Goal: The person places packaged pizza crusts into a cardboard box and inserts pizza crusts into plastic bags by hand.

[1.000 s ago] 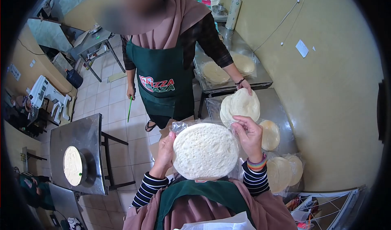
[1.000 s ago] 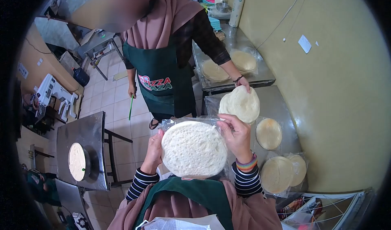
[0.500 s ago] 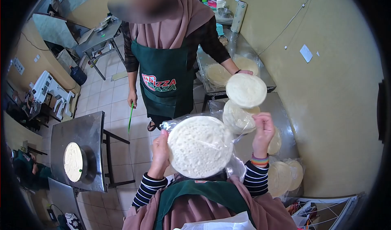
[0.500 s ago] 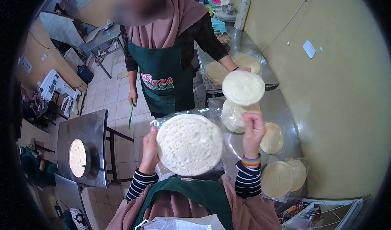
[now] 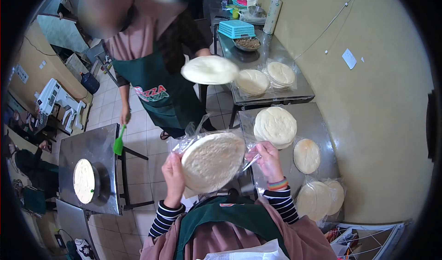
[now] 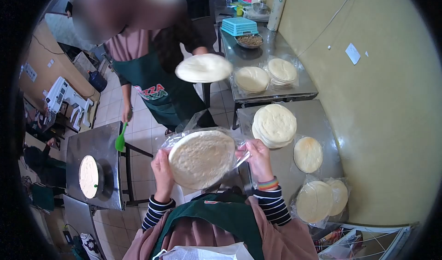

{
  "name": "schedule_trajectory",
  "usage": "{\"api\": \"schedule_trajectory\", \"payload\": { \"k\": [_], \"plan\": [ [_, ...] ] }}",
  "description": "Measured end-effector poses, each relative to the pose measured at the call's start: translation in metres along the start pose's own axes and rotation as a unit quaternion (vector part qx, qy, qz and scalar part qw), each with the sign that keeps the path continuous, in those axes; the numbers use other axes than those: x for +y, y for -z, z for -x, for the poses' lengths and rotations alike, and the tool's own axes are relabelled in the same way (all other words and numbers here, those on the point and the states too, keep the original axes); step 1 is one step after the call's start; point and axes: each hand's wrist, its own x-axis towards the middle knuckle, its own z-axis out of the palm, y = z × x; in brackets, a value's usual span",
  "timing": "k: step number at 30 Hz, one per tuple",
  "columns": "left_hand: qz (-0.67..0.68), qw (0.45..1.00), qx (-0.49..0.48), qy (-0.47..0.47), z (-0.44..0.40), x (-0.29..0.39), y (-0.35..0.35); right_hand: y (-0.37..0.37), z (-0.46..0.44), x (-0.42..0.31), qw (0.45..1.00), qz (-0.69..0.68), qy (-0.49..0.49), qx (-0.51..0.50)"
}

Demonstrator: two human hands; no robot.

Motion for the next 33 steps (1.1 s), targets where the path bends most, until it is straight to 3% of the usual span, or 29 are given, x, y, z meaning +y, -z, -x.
{"api": "schedule_trajectory", "payload": {
  "k": [2,5,7,8,10,14,16,18,20,22,24,26,28,29,30,32,33],
  "plan": [
    [0.115,0.986,-0.027,0.119,-0.006,0.009,0.005,0.022,0.000,-0.010,0.998,0.014,-0.050,-0.029],
    [0.193,0.963,-0.045,0.183,-0.016,0.008,0.018,0.057,-0.006,-0.022,0.993,0.009,-0.102,-0.059],
    [0.188,0.962,-0.047,0.193,-0.020,0.011,0.027,0.074,-0.006,-0.022,0.998,0.053,0.012,0.033],
    [0.183,0.961,-0.048,0.203,-0.023,0.012,0.029,0.069,-0.004,-0.024,0.998,0.053,0.014,0.034],
    [0.184,0.961,-0.043,0.203,-0.023,0.013,0.027,0.051,0.008,-0.025,0.975,0.138,0.147,0.096],
    [0.140,0.975,-0.075,0.155,-0.020,0.012,0.015,0.022,0.018,0.003,0.975,0.189,0.071,-0.091],
    [0.112,0.979,-0.101,0.140,-0.019,0.011,0.006,0.022,0.007,0.024,0.987,0.133,0.027,-0.091],
    [-0.017,0.992,-0.095,0.079,-0.019,0.012,-0.002,0.034,0.001,0.024,0.993,0.077,-0.013,-0.093],
    [-0.009,0.991,-0.107,0.077,-0.019,0.010,-0.004,0.045,-0.001,0.017,0.978,0.020,-0.135,-0.157],
    [0.003,0.988,-0.124,0.092,-0.020,0.010,-0.007,0.044,0.004,0.017,0.982,0.063,-0.145,-0.104],
    [-0.010,0.986,-0.138,0.089,-0.022,0.011,-0.012,0.051,-0.003,0.028,0.980,0.153,-0.067,-0.110],
    [-0.027,0.985,-0.148,0.085,-0.022,0.013,-0.018,0.058,-0.001,0.030,0.988,0.127,-0.035,-0.082],
    [-0.001,0.990,-0.124,0.073,-0.023,0.016,-0.028,0.064,0.003,0.018,0.976,-0.147,0.002,-0.162],
    [-0.002,0.991,-0.113,0.073,-0.023,0.019,-0.033,0.073,0.008,0.006,0.942,-0.220,-0.046,-0.248],
    [-0.004,0.990,-0.117,0.074,-0.022,0.019,-0.038,0.072,0.011,0.005,0.942,-0.223,-0.045,-0.245],
    [0.024,0.991,-0.101,0.085,-0.023,0.019,-0.045,0.071,0.014,0.004,0.993,0.000,-0.088,-0.084],
    [0.023,0.991,-0.103,0.085,-0.023,0.016,-0.047,0.072,0.014,0.005,0.993,-0.002,-0.088,-0.082]
  ]
}}
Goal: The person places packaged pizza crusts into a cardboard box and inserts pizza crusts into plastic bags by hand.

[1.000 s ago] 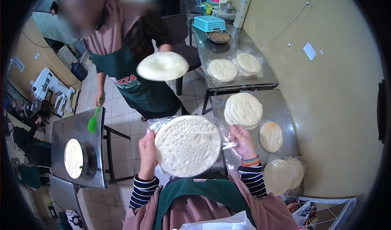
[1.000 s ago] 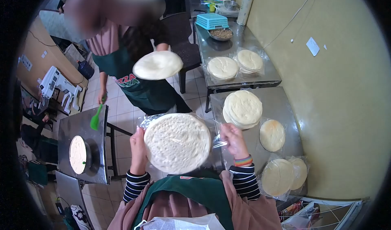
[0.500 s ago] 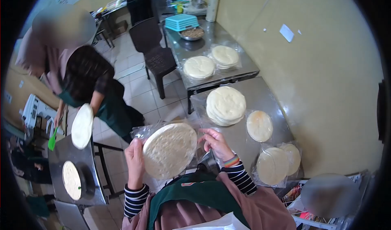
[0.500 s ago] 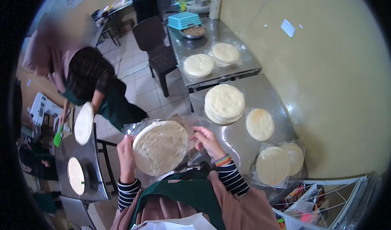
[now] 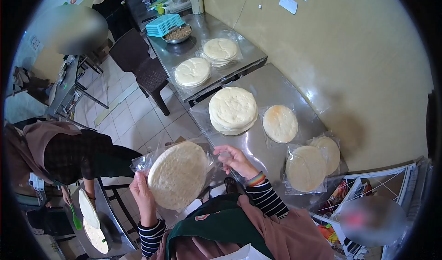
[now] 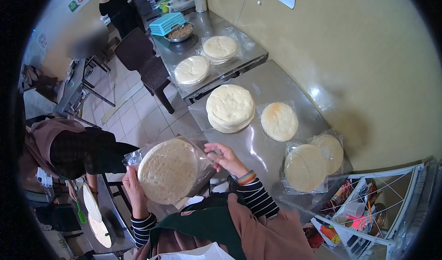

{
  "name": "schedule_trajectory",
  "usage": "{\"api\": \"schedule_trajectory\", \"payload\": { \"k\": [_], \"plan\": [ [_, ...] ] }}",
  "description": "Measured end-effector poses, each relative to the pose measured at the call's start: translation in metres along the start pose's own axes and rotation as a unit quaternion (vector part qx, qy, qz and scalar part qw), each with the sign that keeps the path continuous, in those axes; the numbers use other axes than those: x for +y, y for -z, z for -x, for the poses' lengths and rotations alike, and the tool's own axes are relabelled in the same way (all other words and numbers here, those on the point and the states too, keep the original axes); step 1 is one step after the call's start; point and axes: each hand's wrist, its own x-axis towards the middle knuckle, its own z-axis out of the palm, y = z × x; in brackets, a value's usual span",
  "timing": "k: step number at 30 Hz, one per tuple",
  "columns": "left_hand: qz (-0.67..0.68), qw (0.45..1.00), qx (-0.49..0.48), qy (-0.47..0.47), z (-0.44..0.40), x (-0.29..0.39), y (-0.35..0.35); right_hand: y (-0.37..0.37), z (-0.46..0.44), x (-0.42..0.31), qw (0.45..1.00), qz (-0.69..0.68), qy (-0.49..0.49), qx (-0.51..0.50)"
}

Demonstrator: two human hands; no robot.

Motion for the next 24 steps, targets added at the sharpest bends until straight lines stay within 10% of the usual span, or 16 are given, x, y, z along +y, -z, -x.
{"api": "schedule_trajectory", "payload": {
  "k": [11,19,24],
  "plan": [
    [-0.096,0.982,-0.163,0.021,0.009,-0.012,-0.035,0.035,-0.003,0.022,0.987,0.081,-0.005,-0.141],
    [-0.041,0.995,0.070,0.053,0.003,-0.042,0.005,0.086,-0.025,-0.056,0.971,-0.067,0.190,0.126],
    [-0.079,0.989,0.128,0.005,0.004,-0.029,0.003,0.099,-0.083,-0.065,0.830,0.321,0.378,0.255]
  ]
}}
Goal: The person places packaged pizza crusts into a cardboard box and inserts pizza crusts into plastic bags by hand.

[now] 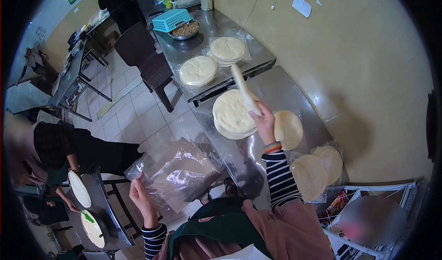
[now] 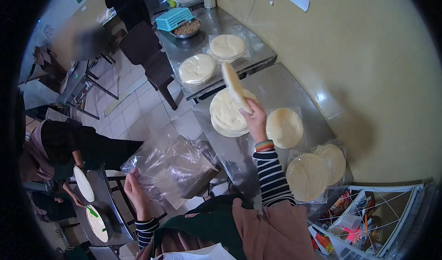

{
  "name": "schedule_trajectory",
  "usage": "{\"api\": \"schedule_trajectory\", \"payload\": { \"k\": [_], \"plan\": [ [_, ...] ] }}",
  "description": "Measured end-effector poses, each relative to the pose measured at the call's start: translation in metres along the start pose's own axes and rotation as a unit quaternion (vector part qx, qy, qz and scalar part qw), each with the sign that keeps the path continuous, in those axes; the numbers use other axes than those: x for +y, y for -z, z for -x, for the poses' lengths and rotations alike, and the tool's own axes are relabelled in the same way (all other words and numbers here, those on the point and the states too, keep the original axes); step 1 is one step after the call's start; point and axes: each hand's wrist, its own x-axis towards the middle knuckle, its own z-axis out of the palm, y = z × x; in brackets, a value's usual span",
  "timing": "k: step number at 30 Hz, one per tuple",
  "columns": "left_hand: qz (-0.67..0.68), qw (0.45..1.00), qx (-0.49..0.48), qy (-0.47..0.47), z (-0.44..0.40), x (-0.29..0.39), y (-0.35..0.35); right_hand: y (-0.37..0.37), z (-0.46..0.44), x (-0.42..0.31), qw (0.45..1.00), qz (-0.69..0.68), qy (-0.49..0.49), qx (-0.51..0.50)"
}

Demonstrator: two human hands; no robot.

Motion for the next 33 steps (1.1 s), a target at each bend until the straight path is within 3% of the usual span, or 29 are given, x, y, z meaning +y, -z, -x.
{"api": "schedule_trajectory", "payload": {
  "k": [1,2,3,5,8,9,11,12,13,17,19,22,25,27,28,30,33],
  "plan": [
    [-0.001,1.000,0.002,0.000,0.000,0.000,0.000,-0.001,0.005,0.011,1.000,-0.001,0.000,-0.001],
    [0.002,1.000,0.023,-0.009,0.001,0.001,0.000,-0.001,0.015,0.023,0.980,0.185,0.029,-0.074],
    [0.006,0.999,0.045,-0.019,0.000,0.002,0.001,-0.002,0.025,0.037,0.919,0.362,0.061,-0.143],
    [0.004,0.998,0.060,-0.030,0.000,0.002,0.008,-0.003,0.041,0.057,0.916,0.354,0.077,-0.171],
    [0.004,0.995,0.095,-0.041,-0.005,-0.007,0.022,-0.006,0.045,0.027,0.921,0.369,0.109,-0.065],
    [0.008,0.993,0.113,-0.045,-0.006,-0.010,0.027,-0.011,0.047,0.023,0.921,0.366,0.113,-0.072],
    [0.008,0.991,0.129,-0.035,-0.005,-0.010,0.035,-0.020,0.058,0.016,0.957,0.286,0.057,-0.011],
    [0.012,0.990,0.136,-0.031,-0.006,-0.011,0.039,-0.028,0.066,0.014,0.957,0.273,0.096,0.007],
    [0.014,0.989,0.143,-0.029,-0.007,-0.013,0.044,-0.036,0.078,0.016,0.957,0.272,0.101,0.001],
    [-0.003,0.987,0.156,-0.045,-0.013,-0.027,0.070,-0.067,0.151,0.020,0.968,0.219,-0.093,-0.081],
    [-0.016,0.987,0.152,-0.055,-0.018,-0.035,0.086,-0.081,0.190,0.025,0.974,0.196,-0.075,-0.084],
    [-0.010,0.992,0.127,-0.006,-0.025,-0.053,0.111,-0.094,0.240,0.042,0.965,0.181,-0.161,-0.096],
    [-0.020,0.992,0.116,-0.040,-0.033,-0.046,0.114,-0.102,0.264,0.054,0.962,0.169,-0.204,-0.072],
    [-0.010,0.995,0.088,-0.043,-0.037,-0.042,0.118,-0.102,0.265,0.058,0.966,0.186,-0.182,-0.004],
    [-0.001,0.996,0.073,-0.045,-0.038,-0.042,0.119,-0.097,0.272,0.087,0.969,0.132,-0.202,0.054],
    [-0.005,0.997,0.056,-0.056,-0.043,-0.056,0.125,-0.081,0.244,0.062,0.898,-0.049,-0.412,0.147],
    [0.018,0.997,0.025,-0.075,-0.043,-0.056,0.124,-0.040,0.210,0.067,0.833,-0.206,-0.426,0.286]
  ]
}}
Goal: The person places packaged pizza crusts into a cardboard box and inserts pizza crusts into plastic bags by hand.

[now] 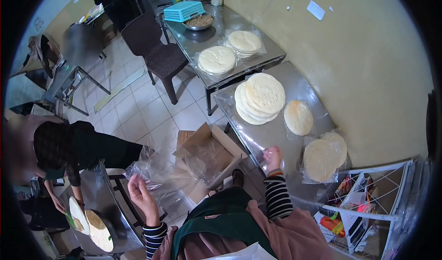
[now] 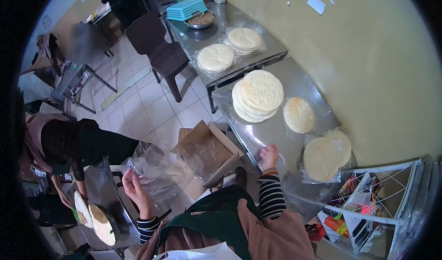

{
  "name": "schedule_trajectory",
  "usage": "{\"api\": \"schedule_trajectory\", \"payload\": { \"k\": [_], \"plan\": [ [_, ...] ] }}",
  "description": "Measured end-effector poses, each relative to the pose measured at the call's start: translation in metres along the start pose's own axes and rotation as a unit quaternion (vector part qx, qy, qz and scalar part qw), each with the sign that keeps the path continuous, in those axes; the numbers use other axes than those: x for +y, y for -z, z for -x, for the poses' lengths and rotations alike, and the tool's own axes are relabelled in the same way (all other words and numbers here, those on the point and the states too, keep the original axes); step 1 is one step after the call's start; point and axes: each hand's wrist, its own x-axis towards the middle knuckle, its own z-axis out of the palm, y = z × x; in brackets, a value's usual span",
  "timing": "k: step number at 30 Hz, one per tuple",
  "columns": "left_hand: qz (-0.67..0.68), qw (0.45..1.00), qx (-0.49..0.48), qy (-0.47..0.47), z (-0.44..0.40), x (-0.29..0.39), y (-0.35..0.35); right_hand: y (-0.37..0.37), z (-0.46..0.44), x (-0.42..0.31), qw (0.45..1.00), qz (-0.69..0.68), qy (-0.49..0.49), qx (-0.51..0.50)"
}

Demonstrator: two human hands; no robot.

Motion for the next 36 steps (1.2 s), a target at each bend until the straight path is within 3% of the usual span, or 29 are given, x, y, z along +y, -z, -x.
{"api": "schedule_trajectory", "payload": {
  "k": [2,3,4,6,7,8,11,13,14,15,16,17,18,20,22,24,26,28,30,32,36],
  "plan": [
    [0.030,1.000,-0.004,-0.008,0.001,0.000,-0.001,0.015,-0.036,-0.021,0.989,-0.134,-0.045,0.052],
    [-0.017,0.999,-0.029,-0.038,0.001,-0.004,0.003,0.029,-0.064,-0.022,0.971,-0.215,-0.066,0.081],
    [-0.067,0.994,-0.050,-0.067,0.001,-0.004,0.007,0.052,-0.088,-0.024,0.951,-0.296,-0.093,-0.011],
    [-0.037,0.995,-0.082,-0.035,0.004,0.009,0.005,0.097,-0.132,-0.028,0.872,-0.414,-0.183,-0.187],
    [-0.051,0.991,-0.109,-0.057,0.004,0.009,0.007,0.093,-0.145,-0.043,0.871,-0.436,-0.217,-0.060],
    [-0.068,0.986,-0.133,-0.077,0.005,0.009,0.009,0.098,-0.177,-0.036,0.923,-0.355,-0.125,0.081],
    [-0.069,0.993,-0.091,-0.043,0.018,0.036,-0.003,0.085,-0.189,-0.060,0.914,-0.311,-0.205,0.160],
    [-0.079,0.995,-0.042,-0.042,0.030,0.036,-0.007,0.119,-0.232,-0.033,0.955,-0.252,-0.099,-0.124],
    [-0.084,0.995,-0.030,-0.040,0.034,0.033,-0.009,0.096,-0.227,-0.049,0.952,-0.227,-0.192,0.072],
    [-0.100,0.992,-0.024,-0.070,0.039,0.020,-0.009,0.097,-0.227,-0.052,0.955,-0.212,-0.207,0.009],
    [-0.102,0.992,-0.006,-0.071,0.046,0.024,-0.013,0.092,-0.228,-0.059,0.968,-0.144,-0.203,0.024],
    [-0.065,0.998,0.026,-0.011,0.053,0.029,-0.020,0.089,-0.230,-0.065,0.977,-0.075,-0.194,0.041],
    [-0.025,0.997,0.054,0.049,0.059,0.033,-0.025,0.082,-0.229,-0.074,0.983,-0.051,-0.155,0.083],
    [-0.002,0.995,0.083,0.050,0.070,0.034,-0.032,0.054,-0.196,-0.111,0.992,-0.017,-0.084,0.094],
    [0.009,0.985,0.142,0.092,0.077,0.046,-0.038,0.028,-0.155,-0.146,0.990,0.000,0.130,0.062],
    [0.027,0.985,0.144,0.092,0.082,0.051,-0.041,0.007,-0.119,-0.186,0.901,0.159,0.391,0.101],
    [-0.120,0.984,0.126,-0.031,0.081,0.074,-0.052,-0.016,-0.082,-0.226,0.846,0.159,0.505,0.064],
    [-0.049,0.995,0.084,0.003,0.083,0.065,-0.059,-0.044,-0.014,-0.253,0.874,0.143,0.465,-0.011],
    [-0.196,0.957,-0.066,-0.205,0.079,0.060,-0.069,-0.060,0.042,-0.258,0.863,0.188,0.458,-0.097],
    [-0.179,0.951,-0.131,-0.216,0.076,0.076,-0.088,-0.077,0.121,-0.245,0.866,0.200,0.400,-0.224],
    [-0.131,0.939,-0.256,-0.189,0.093,0.128,-0.096,-0.100,0.225,-0.197,0.813,0.224,0.257,-0.473]
  ]
}}
